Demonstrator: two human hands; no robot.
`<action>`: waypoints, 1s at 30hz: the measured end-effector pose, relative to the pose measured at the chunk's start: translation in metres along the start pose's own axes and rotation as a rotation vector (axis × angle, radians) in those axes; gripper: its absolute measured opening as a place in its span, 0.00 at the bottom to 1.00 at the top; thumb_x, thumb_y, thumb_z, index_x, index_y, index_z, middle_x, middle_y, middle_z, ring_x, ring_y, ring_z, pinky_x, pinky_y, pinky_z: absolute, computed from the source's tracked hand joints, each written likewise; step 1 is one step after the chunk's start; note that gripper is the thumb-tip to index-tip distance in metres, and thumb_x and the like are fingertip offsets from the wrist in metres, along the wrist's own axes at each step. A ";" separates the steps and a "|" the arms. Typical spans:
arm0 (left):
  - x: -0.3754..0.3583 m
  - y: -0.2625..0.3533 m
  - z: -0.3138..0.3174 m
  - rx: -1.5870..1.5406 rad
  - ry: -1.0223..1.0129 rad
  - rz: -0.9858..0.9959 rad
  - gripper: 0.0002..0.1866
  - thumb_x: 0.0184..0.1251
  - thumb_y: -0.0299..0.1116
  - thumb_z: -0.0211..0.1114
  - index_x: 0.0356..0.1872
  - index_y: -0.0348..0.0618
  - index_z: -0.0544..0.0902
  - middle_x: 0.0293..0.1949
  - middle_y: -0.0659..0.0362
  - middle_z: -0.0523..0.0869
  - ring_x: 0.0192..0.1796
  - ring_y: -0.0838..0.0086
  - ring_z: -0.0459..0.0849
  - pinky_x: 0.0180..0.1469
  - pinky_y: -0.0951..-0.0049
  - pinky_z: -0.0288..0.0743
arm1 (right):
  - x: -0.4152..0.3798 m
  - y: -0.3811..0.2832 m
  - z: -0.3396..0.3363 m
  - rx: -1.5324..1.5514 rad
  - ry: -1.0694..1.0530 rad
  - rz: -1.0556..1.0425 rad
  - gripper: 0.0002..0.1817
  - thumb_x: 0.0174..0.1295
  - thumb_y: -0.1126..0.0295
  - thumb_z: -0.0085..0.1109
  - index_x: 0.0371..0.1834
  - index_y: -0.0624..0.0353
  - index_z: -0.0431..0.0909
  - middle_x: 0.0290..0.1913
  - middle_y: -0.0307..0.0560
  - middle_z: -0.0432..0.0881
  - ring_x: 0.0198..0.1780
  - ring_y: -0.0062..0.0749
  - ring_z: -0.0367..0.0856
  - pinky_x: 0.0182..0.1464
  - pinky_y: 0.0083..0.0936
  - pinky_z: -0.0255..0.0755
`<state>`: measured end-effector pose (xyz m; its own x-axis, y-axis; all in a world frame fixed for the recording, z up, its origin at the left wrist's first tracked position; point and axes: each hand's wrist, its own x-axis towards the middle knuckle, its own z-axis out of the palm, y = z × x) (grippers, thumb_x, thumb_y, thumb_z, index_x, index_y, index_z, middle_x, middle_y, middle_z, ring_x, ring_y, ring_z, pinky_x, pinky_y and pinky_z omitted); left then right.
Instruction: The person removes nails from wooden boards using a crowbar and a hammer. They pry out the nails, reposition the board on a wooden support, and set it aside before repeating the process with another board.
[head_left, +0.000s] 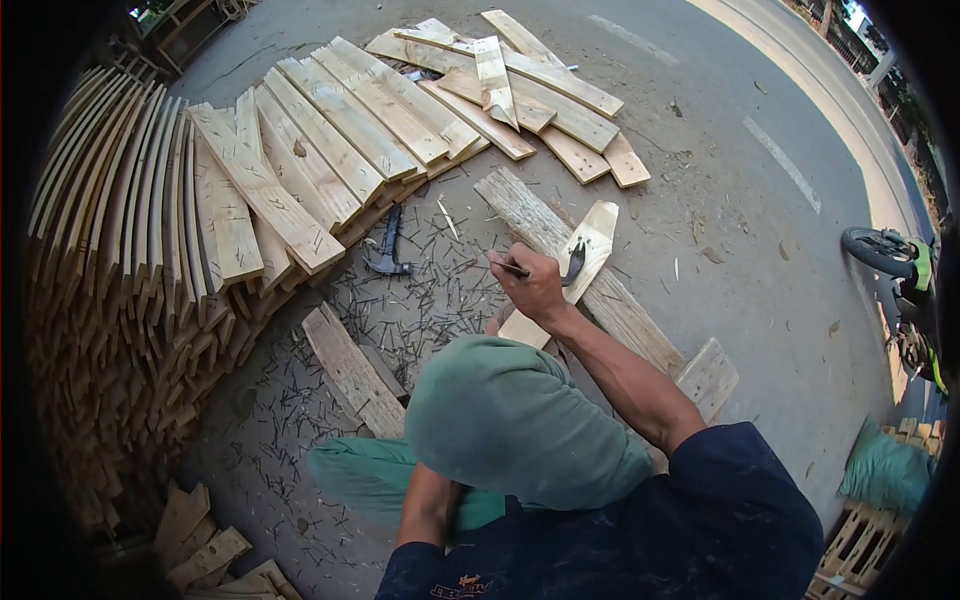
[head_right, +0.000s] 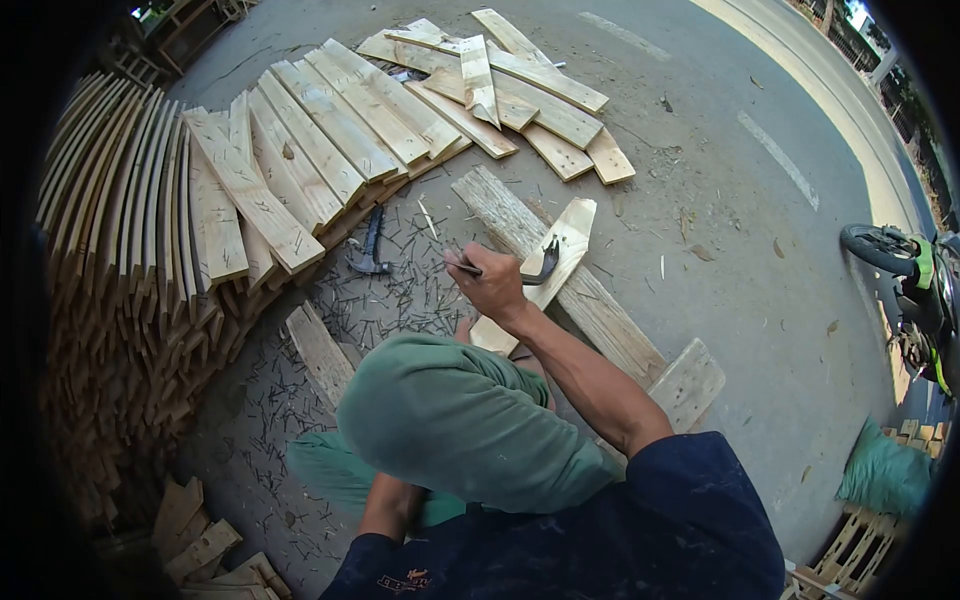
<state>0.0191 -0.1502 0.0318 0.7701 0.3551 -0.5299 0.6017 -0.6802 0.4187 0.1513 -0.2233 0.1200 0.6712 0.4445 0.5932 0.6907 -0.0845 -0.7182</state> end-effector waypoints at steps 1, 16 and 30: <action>0.002 -0.001 -0.003 -0.011 0.002 -0.005 0.49 0.49 0.68 0.71 0.66 0.44 0.67 0.54 0.41 0.80 0.57 0.46 0.80 0.55 0.48 0.72 | 0.002 0.001 -0.008 -0.003 -0.009 -0.019 0.19 0.60 0.65 0.70 0.22 0.59 0.68 0.17 0.51 0.72 0.17 0.46 0.73 0.20 0.35 0.65; -0.006 -0.028 0.012 -0.145 -0.018 -0.063 0.47 0.53 0.69 0.68 0.64 0.41 0.70 0.52 0.40 0.82 0.55 0.46 0.82 0.54 0.48 0.73 | -0.052 -0.010 0.047 -0.090 -0.447 -0.278 0.16 0.65 0.55 0.60 0.28 0.55 0.74 0.21 0.46 0.77 0.24 0.45 0.81 0.24 0.40 0.71; -0.008 -0.038 0.014 -0.118 0.013 -0.077 0.45 0.59 0.72 0.60 0.57 0.35 0.76 0.47 0.38 0.85 0.51 0.45 0.85 0.53 0.50 0.75 | 0.040 -0.029 -0.022 0.406 -0.172 0.691 0.23 0.62 0.59 0.69 0.15 0.54 0.69 0.15 0.28 0.66 0.17 0.13 0.64 0.18 0.20 0.56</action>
<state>-0.0131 -0.1359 0.0098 0.7227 0.4126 -0.5545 0.6795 -0.5706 0.4612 0.1643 -0.2226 0.1723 0.8362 0.5437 -0.0717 -0.0368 -0.0748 -0.9965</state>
